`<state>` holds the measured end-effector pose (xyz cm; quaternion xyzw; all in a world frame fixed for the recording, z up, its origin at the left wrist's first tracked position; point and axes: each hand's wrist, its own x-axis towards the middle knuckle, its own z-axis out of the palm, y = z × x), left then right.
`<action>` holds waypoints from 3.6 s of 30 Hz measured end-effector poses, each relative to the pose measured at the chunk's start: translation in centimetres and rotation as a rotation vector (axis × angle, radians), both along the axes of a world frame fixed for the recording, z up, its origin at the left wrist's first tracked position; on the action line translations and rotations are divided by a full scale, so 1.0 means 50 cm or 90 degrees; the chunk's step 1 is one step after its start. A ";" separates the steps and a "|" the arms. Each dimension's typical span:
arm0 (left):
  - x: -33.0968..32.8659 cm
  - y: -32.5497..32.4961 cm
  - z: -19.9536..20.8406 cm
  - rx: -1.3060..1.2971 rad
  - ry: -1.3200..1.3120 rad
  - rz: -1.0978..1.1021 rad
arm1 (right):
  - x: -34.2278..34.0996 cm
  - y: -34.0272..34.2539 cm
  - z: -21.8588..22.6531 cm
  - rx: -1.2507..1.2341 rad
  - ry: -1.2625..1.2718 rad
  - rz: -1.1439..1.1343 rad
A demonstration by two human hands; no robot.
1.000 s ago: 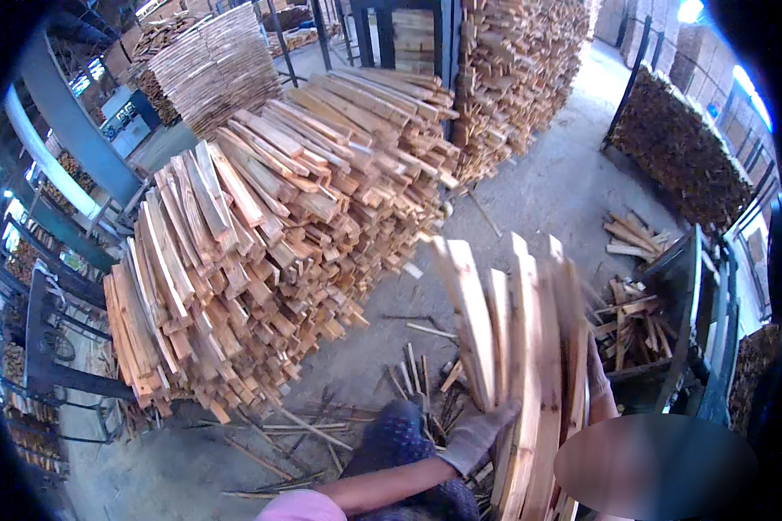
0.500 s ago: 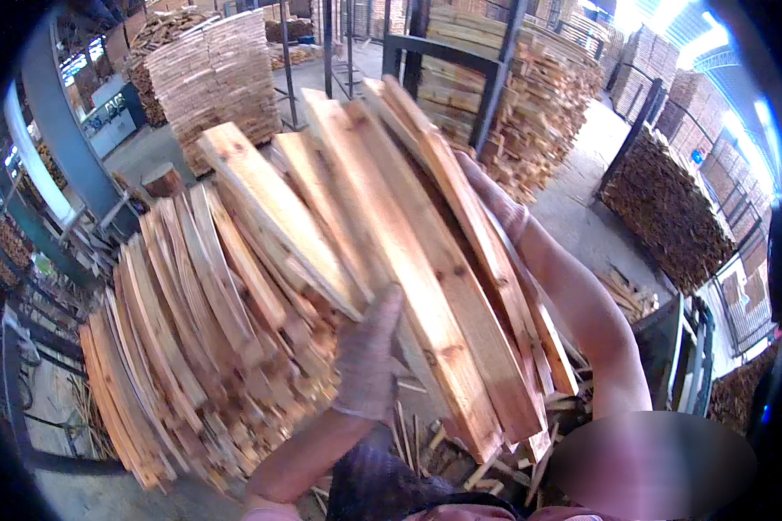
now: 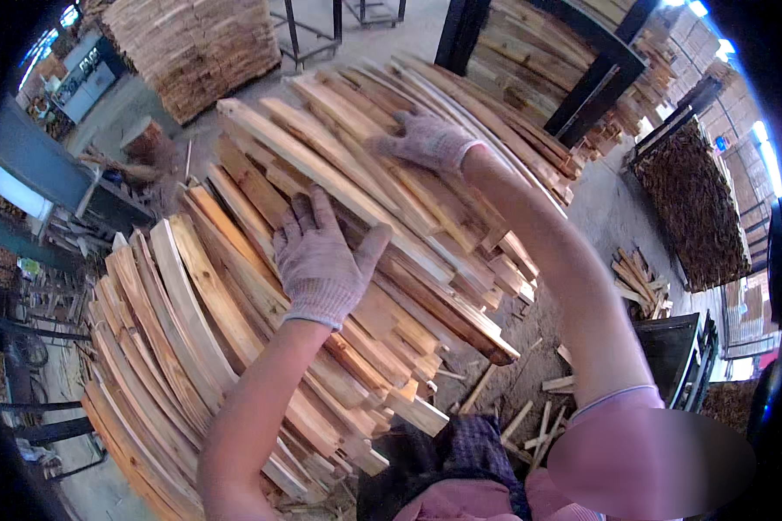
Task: The person picks up loose wooden planks and strips from a pile on the floor, gathers them into bundles, and places them onto a large stack of similar wood. The person repeats this process, clearing the floor area and organizing the wood into a neat pile.
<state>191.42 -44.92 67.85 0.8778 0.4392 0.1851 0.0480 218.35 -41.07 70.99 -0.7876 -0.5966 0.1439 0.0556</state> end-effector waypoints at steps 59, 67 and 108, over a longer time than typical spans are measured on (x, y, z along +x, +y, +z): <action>0.058 -0.005 0.048 -0.137 0.107 0.120 | 0.277 -0.321 -0.190 0.356 0.590 -0.015; 0.030 -0.022 0.016 -0.102 -0.029 0.080 | 0.307 -0.641 -0.171 0.405 0.278 -0.040; 0.045 -0.017 -0.095 0.527 0.938 -0.080 | -1.082 -1.959 -0.728 -0.204 0.681 -1.283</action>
